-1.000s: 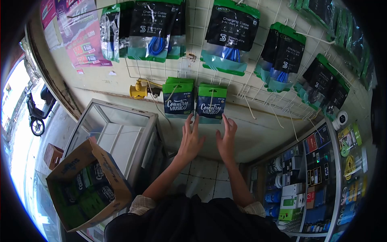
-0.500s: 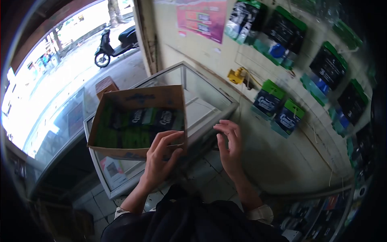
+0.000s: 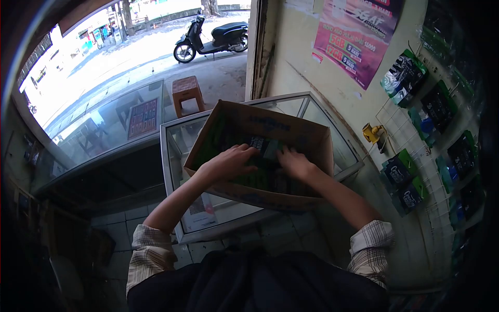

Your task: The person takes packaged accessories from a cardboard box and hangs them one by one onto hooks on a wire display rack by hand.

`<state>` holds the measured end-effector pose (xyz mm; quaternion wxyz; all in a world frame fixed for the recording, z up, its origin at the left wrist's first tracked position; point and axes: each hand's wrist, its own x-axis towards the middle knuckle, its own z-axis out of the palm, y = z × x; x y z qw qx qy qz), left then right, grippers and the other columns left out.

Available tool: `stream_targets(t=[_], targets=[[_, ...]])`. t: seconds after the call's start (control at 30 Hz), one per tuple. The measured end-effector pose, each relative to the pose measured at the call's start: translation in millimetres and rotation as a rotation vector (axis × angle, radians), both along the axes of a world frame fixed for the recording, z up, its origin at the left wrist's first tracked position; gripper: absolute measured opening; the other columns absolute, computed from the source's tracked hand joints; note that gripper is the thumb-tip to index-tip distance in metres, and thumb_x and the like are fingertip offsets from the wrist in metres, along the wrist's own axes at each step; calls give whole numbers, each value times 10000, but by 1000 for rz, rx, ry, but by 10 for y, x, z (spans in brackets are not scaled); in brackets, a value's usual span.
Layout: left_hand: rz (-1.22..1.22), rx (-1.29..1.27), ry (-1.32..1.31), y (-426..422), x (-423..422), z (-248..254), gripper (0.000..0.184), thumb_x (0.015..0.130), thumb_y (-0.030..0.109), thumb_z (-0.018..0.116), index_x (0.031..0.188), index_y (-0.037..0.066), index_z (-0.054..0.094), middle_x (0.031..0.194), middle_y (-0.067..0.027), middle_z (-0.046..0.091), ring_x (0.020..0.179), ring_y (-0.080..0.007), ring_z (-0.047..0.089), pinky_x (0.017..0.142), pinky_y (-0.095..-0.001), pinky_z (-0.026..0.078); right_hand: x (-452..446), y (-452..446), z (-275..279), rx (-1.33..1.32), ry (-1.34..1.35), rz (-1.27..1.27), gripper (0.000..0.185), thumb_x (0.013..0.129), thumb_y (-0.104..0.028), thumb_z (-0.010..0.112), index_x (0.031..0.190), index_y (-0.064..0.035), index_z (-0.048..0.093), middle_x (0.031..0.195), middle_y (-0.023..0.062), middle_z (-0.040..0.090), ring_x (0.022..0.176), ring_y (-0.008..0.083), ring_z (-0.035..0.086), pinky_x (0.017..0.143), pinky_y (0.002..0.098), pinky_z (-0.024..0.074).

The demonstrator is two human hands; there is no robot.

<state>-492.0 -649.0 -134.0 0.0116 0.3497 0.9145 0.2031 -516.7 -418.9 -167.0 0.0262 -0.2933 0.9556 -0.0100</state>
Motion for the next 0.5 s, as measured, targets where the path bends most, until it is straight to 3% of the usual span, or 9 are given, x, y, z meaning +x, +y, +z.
stream_targets(t=[0.07, 0.13, 0.2, 0.23, 0.27, 0.3, 0.37, 0.5], targets=[[-51, -127, -49, 152, -243, -66, 473, 830, 265, 622, 1225, 45, 484, 1171, -152, 524, 1094, -304, 539, 921, -410, 452, -150, 32, -123, 189, -140, -170, 678, 724, -342, 725, 1228, -25, 400, 1184, 243, 469, 1090, 397, 522, 852, 473, 492], [-108, -255, -102, 361, -404, -256, 534, 806, 297, 641, 1237, 34, 464, 1183, -160, 510, 1122, -311, 518, 937, -422, 444, -231, 65, -196, 208, -179, -194, 684, 725, -355, 718, 1232, -26, 398, 1177, 249, 488, 1063, 396, 545, 850, 473, 492], [-79, -374, 54, 536, -629, -527, 561, 749, 282, 677, 1204, 14, 488, 1144, -160, 523, 1132, -313, 500, 918, -446, 453, -291, 71, -298, 215, -205, -225, 689, 726, -369, 711, 1236, -27, 397, 1169, 254, 507, 1036, 396, 568, 849, 474, 492], [-89, -373, 60, 589, -780, -757, 561, 749, 282, 677, 1204, 14, 488, 1144, -160, 523, 1132, -313, 500, 918, -446, 453, -290, 95, -385, 173, -97, -184, 532, 737, -293, 684, 1135, -18, 462, 1044, 227, 567, 935, 374, 611, 793, 455, 514], [-193, -371, 240, 659, -926, -1031, 538, 727, 268, 680, 1170, 12, 512, 1129, -152, 531, 1098, -306, 523, 884, -438, 474, -285, 130, -426, 132, 10, -146, 376, 748, -218, 657, 1033, -9, 527, 919, 199, 627, 833, 353, 654, 736, 435, 536], [-299, -365, 418, 706, -905, -970, 516, 706, 254, 684, 1135, 9, 535, 1113, -145, 538, 1064, -298, 547, 851, -430, 495, -275, 139, -401, 133, 12, -161, 376, 748, -218, 657, 1033, -9, 527, 919, 199, 627, 833, 353, 654, 736, 435, 536], [-248, -306, 408, 788, -836, -864, 454, 710, 240, 675, 1084, 11, 560, 1088, -139, 549, 1030, -296, 562, 825, -415, 508, -253, 142, -366, 134, 29, -133, 237, 771, -142, 588, 959, 0, 566, 800, 197, 648, 790, 323, 668, 683, 412, 550], [-209, -191, 406, 812, -780, -574, 285, 735, 202, 645, 961, 32, 611, 991, -106, 589, 946, -274, 599, 789, -363, 524, -98, 136, 2, 195, 47, -65, 177, 777, -87, 549, 929, -2, 581, 753, 192, 647, 747, 311, 673, 639, 405, 555]])
